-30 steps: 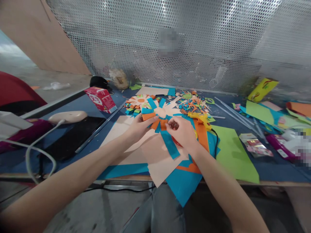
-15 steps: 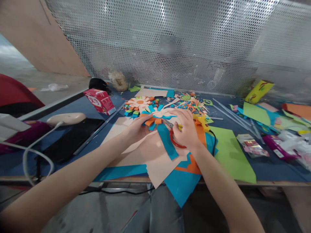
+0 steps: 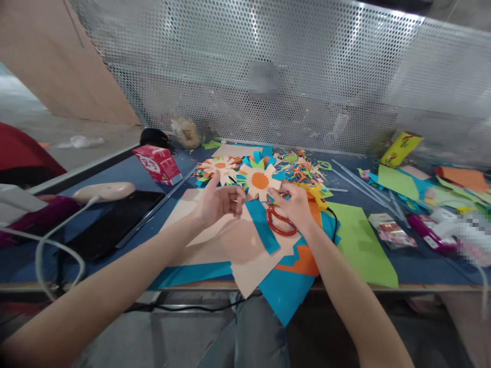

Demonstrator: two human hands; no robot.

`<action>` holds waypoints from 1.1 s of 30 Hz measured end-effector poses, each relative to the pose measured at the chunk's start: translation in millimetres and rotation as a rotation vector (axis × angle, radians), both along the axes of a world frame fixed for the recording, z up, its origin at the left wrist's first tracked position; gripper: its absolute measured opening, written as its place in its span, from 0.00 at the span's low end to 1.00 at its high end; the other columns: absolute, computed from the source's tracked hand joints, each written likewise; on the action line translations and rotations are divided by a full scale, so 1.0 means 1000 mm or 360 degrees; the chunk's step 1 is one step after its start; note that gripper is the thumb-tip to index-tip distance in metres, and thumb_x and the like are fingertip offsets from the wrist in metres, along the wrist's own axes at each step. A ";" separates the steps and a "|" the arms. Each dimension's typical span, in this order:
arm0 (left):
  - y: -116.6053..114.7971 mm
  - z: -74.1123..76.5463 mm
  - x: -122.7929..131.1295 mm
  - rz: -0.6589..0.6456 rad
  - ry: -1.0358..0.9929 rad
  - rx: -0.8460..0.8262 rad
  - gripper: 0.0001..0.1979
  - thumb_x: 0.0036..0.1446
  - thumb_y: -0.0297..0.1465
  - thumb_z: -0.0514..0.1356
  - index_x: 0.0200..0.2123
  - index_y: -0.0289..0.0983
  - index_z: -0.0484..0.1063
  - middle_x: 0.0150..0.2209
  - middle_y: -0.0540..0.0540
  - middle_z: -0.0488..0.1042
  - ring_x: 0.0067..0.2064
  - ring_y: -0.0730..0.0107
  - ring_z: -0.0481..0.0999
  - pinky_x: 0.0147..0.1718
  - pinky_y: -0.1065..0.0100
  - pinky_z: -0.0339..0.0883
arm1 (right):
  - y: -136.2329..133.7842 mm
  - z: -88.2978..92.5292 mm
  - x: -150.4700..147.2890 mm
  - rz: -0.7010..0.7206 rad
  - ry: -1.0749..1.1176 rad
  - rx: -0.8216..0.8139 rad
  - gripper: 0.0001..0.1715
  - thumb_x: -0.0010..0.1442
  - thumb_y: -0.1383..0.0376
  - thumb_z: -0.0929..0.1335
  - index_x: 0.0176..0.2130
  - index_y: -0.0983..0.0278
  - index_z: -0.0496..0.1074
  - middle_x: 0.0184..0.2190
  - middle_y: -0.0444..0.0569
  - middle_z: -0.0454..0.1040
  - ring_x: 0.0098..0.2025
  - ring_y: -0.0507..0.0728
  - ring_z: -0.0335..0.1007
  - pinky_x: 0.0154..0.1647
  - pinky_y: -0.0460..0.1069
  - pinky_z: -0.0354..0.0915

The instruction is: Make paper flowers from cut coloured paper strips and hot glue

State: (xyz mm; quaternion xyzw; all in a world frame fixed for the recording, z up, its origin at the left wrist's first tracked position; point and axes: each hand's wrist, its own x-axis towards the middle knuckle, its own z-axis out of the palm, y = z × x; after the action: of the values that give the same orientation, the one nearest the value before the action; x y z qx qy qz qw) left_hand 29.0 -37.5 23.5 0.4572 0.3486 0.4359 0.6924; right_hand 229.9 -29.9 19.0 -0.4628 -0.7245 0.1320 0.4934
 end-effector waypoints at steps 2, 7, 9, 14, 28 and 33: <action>0.005 -0.002 -0.004 0.0264 0.0043 0.0172 0.33 0.39 0.63 0.51 0.15 0.37 0.66 0.10 0.51 0.58 0.13 0.75 0.60 0.14 0.71 0.52 | -0.002 0.002 -0.001 0.0067 0.0123 -0.0151 0.27 0.51 0.56 0.67 0.17 0.61 0.46 0.16 0.37 0.45 0.18 0.46 0.43 0.19 0.44 0.48; 0.010 0.000 -0.007 0.0724 -0.0111 0.0365 0.23 0.41 0.53 0.60 0.21 0.37 0.68 0.17 0.52 0.64 0.20 0.77 0.64 0.19 0.74 0.56 | -0.007 0.003 -0.001 0.0395 0.0127 -0.0403 0.30 0.48 0.50 0.68 0.17 0.61 0.46 0.16 0.36 0.42 0.18 0.45 0.39 0.17 0.44 0.44; 0.006 0.002 -0.007 0.0564 -0.0143 0.0415 0.26 0.40 0.56 0.58 0.28 0.38 0.71 0.24 0.49 0.71 0.28 0.70 0.71 0.26 0.71 0.63 | -0.009 0.002 -0.001 0.0437 0.0046 -0.0384 0.29 0.48 0.48 0.68 0.17 0.61 0.49 0.16 0.37 0.46 0.19 0.46 0.44 0.18 0.44 0.48; -0.012 0.005 -0.011 0.0251 0.0062 0.0993 0.31 0.33 0.50 0.67 0.40 0.40 0.72 0.43 0.42 0.74 0.49 0.55 0.71 0.45 0.63 0.65 | -0.013 0.003 0.000 0.0443 -0.0160 -0.0192 0.23 0.53 0.48 0.66 0.19 0.62 0.63 0.18 0.42 0.61 0.23 0.50 0.58 0.25 0.46 0.59; -0.020 0.011 -0.014 0.0349 0.0634 0.1703 0.18 0.36 0.30 0.68 0.35 0.40 0.75 0.38 0.41 0.76 0.44 0.58 0.73 0.49 0.57 0.63 | -0.015 0.012 0.013 0.0287 -0.1026 0.0968 0.12 0.62 0.64 0.62 0.38 0.53 0.74 0.36 0.43 0.77 0.42 0.54 0.70 0.44 0.51 0.64; -0.025 0.013 -0.014 0.0476 0.0719 0.1675 0.14 0.32 0.32 0.70 0.28 0.43 0.77 0.34 0.42 0.77 0.42 0.56 0.73 0.48 0.55 0.62 | -0.021 0.016 0.013 0.0167 -0.1137 0.1282 0.12 0.61 0.67 0.64 0.38 0.52 0.73 0.36 0.39 0.78 0.40 0.51 0.69 0.42 0.49 0.63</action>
State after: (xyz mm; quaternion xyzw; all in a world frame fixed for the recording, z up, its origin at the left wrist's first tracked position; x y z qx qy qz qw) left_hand 14.6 -62.8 36.2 0.7666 0.2849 0.5349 0.2122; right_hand 243.0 -50.4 35.0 -0.2163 -0.8626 -0.2972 0.3475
